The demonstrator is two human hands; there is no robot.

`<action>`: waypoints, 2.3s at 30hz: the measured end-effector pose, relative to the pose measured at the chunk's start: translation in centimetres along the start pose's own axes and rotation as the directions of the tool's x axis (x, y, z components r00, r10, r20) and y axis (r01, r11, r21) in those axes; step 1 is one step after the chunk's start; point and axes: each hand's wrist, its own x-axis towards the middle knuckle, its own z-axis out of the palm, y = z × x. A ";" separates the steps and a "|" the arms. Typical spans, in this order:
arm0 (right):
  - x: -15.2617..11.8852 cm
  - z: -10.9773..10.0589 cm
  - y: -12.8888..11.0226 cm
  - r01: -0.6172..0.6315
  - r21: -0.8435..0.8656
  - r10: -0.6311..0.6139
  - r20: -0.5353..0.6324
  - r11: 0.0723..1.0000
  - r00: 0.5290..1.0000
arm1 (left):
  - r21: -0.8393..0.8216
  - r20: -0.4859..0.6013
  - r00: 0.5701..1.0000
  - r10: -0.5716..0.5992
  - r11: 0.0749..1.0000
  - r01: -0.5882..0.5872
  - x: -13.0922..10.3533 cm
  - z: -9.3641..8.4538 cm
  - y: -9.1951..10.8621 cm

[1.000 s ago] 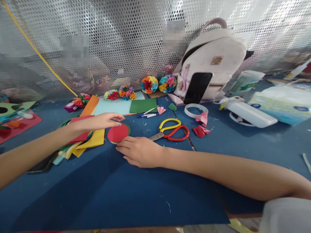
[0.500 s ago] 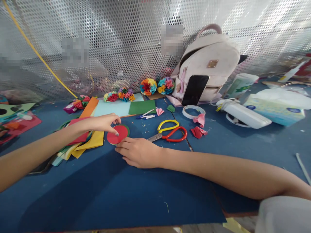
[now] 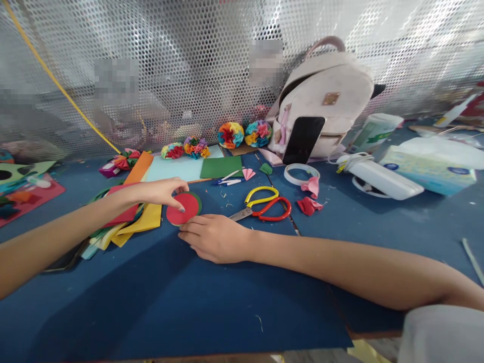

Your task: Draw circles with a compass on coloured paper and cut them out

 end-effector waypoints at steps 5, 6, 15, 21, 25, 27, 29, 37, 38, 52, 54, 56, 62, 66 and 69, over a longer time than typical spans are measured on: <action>-0.2 -0.1 0.0 0.009 0.042 -0.008 -0.006 0.999 1.000 | -0.140 -0.057 0.998 -0.004 0.990 -0.004 0.0 0.7 -0.6; -0.2 -0.2 -0.1 0.010 0.056 -0.009 -0.017 0.998 1.000 | -0.175 -0.075 0.997 -0.006 0.985 -0.007 0.0 0.9 -0.7; 0.3 -0.9 0.3 -0.242 0.609 0.567 -0.420 0.755 0.709 | -0.507 -0.181 0.983 -0.017 0.858 -0.078 -3.5 1.2 -1.5; 0.3 -0.6 0.1 -0.275 0.653 0.555 -0.268 0.706 0.788 | -0.441 -0.430 0.902 0.039 0.862 -0.248 -8.5 5.3 1.8; 0.4 -1.0 -1.4 -0.368 0.637 0.502 -0.036 0.678 0.864 | -0.375 -0.631 0.772 0.079 0.840 -0.393 -9.9 9.2 3.7; 0.5 -1.0 -1.9 -0.387 0.649 0.496 0.017 0.655 0.868 | -0.315 -0.691 0.708 0.144 0.822 -0.475 -9.9 10.3 4.0; 0.5 -0.9 -2.2 -0.389 0.652 0.499 0.019 0.651 0.866 | -0.297 -0.712 0.680 0.175 0.802 -0.518 -9.7 10.8 3.9; 0.8 -0.5 -2.5 -0.439 0.645 0.558 0.024 0.625 0.829 | -0.384 -0.698 0.695 0.172 0.729 -0.567 -8.1 11.5 3.3; 0.9 -0.4 -2.6 -0.440 0.628 0.566 0.000 0.642 0.825 | -0.389 -0.687 0.703 0.184 0.725 -0.569 -8.0 11.6 3.3; 1.0 -0.7 -2.6 -0.265 0.548 0.445 -0.223 0.793 0.867 | -0.602 -0.541 0.798 0.266 0.540 -0.588 -7.6 12.2 2.4; 0.9 -0.8 -2.7 -0.219 0.531 0.397 -0.248 0.819 0.884 | -0.595 -0.502 0.795 0.341 0.530 -0.604 -7.8 12.2 2.4; 0.8 -1.1 -2.7 -0.199 0.511 0.358 -0.233 0.836 0.904 | -0.576 -0.440 0.792 0.424 0.543 -0.611 -7.9 12.2 2.3; 0.9 -1.7 -2.7 -0.175 0.537 0.312 -0.176 0.825 0.934 | -0.618 -0.353 0.798 0.489 0.519 -0.591 -8.1 12.4 2.1; 1.0 -1.8 -2.6 -0.146 0.575 0.291 -0.168 0.805 0.942 | -0.600 -0.397 0.791 0.465 0.521 -0.607 -8.0 12.7 2.2; 1.1 -2.0 -2.5 -0.161 0.574 0.305 -0.164 0.803 0.938 | -0.580 -0.435 0.782 0.446 0.526 -0.622 -8.0 12.8 2.3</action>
